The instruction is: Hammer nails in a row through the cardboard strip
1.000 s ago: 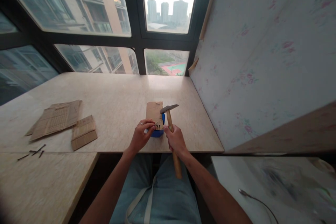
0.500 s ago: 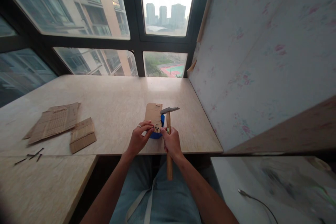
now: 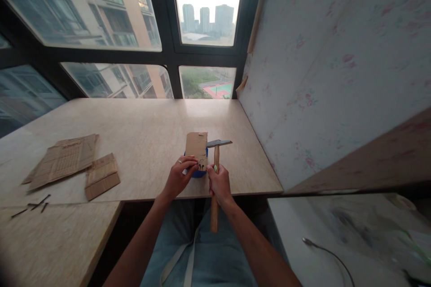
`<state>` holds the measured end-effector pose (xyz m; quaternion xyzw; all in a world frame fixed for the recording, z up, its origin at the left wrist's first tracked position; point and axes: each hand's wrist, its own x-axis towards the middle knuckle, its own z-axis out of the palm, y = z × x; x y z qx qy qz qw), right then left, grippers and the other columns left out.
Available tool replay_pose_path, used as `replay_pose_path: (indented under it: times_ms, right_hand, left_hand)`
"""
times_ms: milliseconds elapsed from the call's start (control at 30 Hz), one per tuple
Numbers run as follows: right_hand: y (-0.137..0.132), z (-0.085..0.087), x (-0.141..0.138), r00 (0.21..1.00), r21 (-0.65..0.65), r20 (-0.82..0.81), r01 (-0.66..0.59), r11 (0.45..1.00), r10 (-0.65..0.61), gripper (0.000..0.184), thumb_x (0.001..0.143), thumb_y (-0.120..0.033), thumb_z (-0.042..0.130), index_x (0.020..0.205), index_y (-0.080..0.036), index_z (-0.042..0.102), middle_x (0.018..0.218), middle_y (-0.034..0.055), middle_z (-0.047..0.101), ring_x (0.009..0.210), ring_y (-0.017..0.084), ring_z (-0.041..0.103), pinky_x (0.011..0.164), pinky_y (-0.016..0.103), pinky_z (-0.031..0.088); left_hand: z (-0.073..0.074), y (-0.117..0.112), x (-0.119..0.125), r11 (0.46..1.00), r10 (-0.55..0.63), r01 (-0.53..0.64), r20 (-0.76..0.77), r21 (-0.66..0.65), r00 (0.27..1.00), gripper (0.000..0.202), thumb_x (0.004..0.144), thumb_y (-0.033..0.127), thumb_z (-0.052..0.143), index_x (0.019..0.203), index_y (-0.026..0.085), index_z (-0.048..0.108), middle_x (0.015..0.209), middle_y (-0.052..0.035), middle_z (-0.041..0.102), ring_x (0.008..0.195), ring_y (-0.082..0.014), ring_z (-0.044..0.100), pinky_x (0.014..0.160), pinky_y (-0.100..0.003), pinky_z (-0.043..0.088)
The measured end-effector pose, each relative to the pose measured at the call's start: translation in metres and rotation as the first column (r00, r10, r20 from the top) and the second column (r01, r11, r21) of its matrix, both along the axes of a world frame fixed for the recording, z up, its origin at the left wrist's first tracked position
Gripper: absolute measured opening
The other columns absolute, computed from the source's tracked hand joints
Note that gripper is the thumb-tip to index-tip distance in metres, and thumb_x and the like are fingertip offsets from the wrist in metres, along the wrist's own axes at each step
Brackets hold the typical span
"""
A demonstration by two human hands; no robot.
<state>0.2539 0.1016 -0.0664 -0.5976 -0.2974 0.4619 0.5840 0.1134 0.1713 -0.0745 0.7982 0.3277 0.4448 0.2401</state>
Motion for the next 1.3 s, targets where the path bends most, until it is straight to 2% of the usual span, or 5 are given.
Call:
replay_pose_path:
  times_ms: [200,400,667,1000,1300]
  right_hand:
    - [0.002,0.002,0.0,1.0,-0.008,-0.03,-0.004,1.0,0.004,0.032,0.075,-0.047,0.063,0.083,-0.021,0.046,0.043,-0.0147,0.035,0.027,0.005,0.028,0.021,0.017,0.028]
    - [0.003,0.003,0.003,0.999,-0.02,-0.032,-0.034,0.999,0.033,0.032,0.075,-0.047,0.063,0.082,-0.022,0.044,0.044,-0.0147,0.035,0.028,0.005,0.029,0.021,0.016,0.028]
    - [-0.003,0.008,0.011,0.997,0.008,0.078,0.01,1.0,-0.011,0.036,0.077,-0.051,0.065,0.085,-0.022,0.046,0.038,-0.0148,0.035,0.024,0.006,0.028,0.02,0.016,0.025]
    - [0.003,0.02,0.02,0.962,0.024,0.228,-0.157,0.987,0.147,0.031,0.077,-0.047,0.067,0.086,-0.02,0.054,0.04,-0.0109,0.044,0.022,0.007,0.035,0.02,0.017,0.023]
    - [0.011,0.018,0.016,0.957,0.0,0.232,-0.178,0.984,0.174,0.032,0.079,-0.048,0.065,0.085,-0.019,0.054,0.041,-0.0105,0.045,0.023,0.006,0.033,0.021,0.016,0.023]
  left_hand:
    - [0.004,0.003,-0.005,0.998,-0.049,0.05,-0.027,0.042,0.998,0.009,0.086,0.024,0.062,0.089,0.02,0.069,0.097,-0.008,0.071,0.103,-0.0228,0.062,0.092,-0.043,0.047]
    - [0.013,0.003,-0.006,0.999,-0.036,0.036,-0.115,-0.002,0.993,0.015,0.082,0.028,0.066,0.094,0.022,0.07,0.102,-0.0078,0.07,0.105,-0.0238,0.06,0.099,-0.048,0.04]
    - [0.012,0.004,-0.008,0.998,-0.035,0.026,-0.165,-0.058,0.986,0.02,0.08,0.034,0.07,0.097,0.026,0.071,0.106,-0.0056,0.071,0.115,-0.0255,0.057,0.106,-0.051,0.03]
    - [0.012,0.011,0.001,0.998,-0.055,0.049,-0.154,-0.041,0.987,0.006,0.082,0.028,0.068,0.085,0.026,0.073,0.097,-0.0045,0.074,0.113,-0.0266,0.058,0.105,-0.054,0.029]
    - [0.014,0.014,0.001,0.995,-0.079,0.065,-0.184,-0.079,0.98,0.005,0.08,0.026,0.07,0.082,0.027,0.074,0.094,-0.0033,0.074,0.109,-0.0258,0.061,0.104,-0.052,0.031]
